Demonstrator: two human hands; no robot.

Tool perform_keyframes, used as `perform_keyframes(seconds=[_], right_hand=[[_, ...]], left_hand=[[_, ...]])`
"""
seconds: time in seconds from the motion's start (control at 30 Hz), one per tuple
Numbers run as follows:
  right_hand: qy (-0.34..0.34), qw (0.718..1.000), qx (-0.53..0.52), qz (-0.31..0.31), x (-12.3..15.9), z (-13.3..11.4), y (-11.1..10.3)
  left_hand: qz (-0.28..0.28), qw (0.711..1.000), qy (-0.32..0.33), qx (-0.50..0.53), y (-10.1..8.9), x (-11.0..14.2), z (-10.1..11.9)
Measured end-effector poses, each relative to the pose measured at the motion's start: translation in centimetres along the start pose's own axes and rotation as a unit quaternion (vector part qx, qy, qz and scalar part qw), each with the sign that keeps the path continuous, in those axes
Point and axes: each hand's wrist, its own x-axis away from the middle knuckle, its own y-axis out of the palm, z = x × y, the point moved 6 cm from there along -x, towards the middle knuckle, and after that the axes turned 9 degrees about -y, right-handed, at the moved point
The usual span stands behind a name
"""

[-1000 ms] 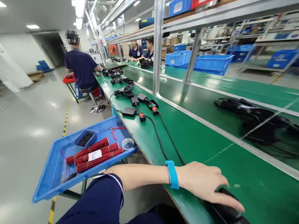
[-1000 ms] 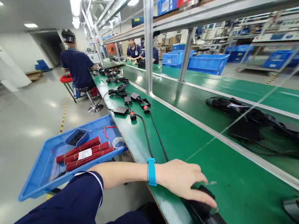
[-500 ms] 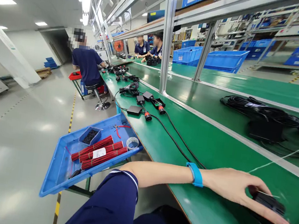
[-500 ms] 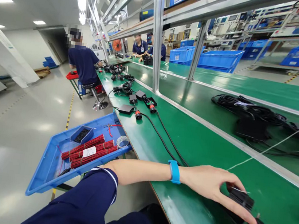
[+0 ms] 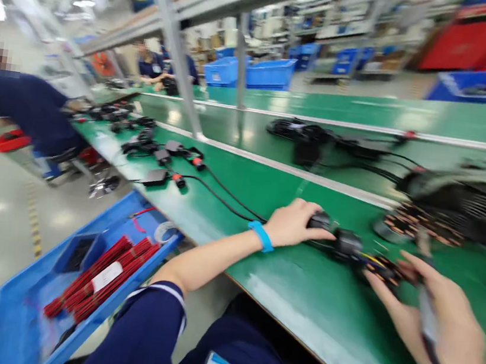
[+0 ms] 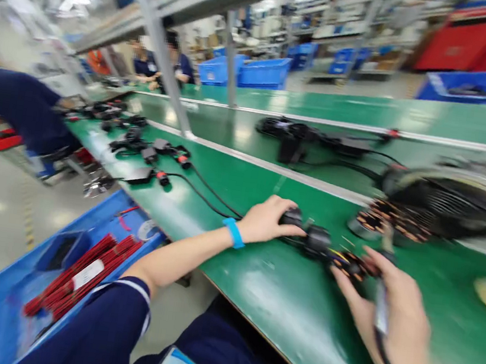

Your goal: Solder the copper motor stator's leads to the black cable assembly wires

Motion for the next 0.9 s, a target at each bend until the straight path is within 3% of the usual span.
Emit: perform_keyframes(seconds=[0.07, 0.17, 0.4, 0.47, 0.57, 0.63, 0.7, 0.83, 0.9], right_hand=[[-0.005, 1.0, -0.01, -0.002, 1.2, 0.7, -1.3], [0.028, 0.999, -0.018, -0.01, 1.4, 1.5, -1.7], [0.059, 0.997, -0.053, -0.014, 0.5, 1.4, -1.7], [0.063, 0.996, -0.061, -0.02, 0.4, 1.4, -1.5], [0.058, 0.994, -0.082, -0.031, 0.0, 1.4, -0.8], [0.048, 0.993, -0.1, -0.032, -0.3, 1.3, -0.2], [0.044, 0.992, -0.112, -0.031, -0.4, 1.3, 0.2], [0.049, 0.99, -0.127, -0.028, -0.4, 1.4, 0.5], [0.051, 0.99, -0.128, -0.022, -0.3, 1.4, 0.5]], left_hand=[[0.001, 1.0, 0.014, -0.006, 0.2, -0.6, 0.0], [-0.065, 0.996, 0.051, 0.015, 0.5, -0.7, 0.6], [-0.248, 0.966, 0.058, 0.049, -0.4, 3.8, 1.8], [-0.232, 0.97, 0.028, 0.071, -0.7, 3.2, 1.3], [-0.133, 0.985, -0.002, 0.107, -1.5, 0.6, 0.3], [-0.098, 0.986, 0.0, 0.134, -1.9, -0.9, 0.1], [-0.117, 0.977, 0.003, 0.176, -2.2, -1.6, 0.3], [-0.262, 0.915, 0.016, 0.308, -3.2, -0.3, 1.5], [-0.268, 0.9, 0.01, 0.344, -4.1, -0.2, 1.6]])
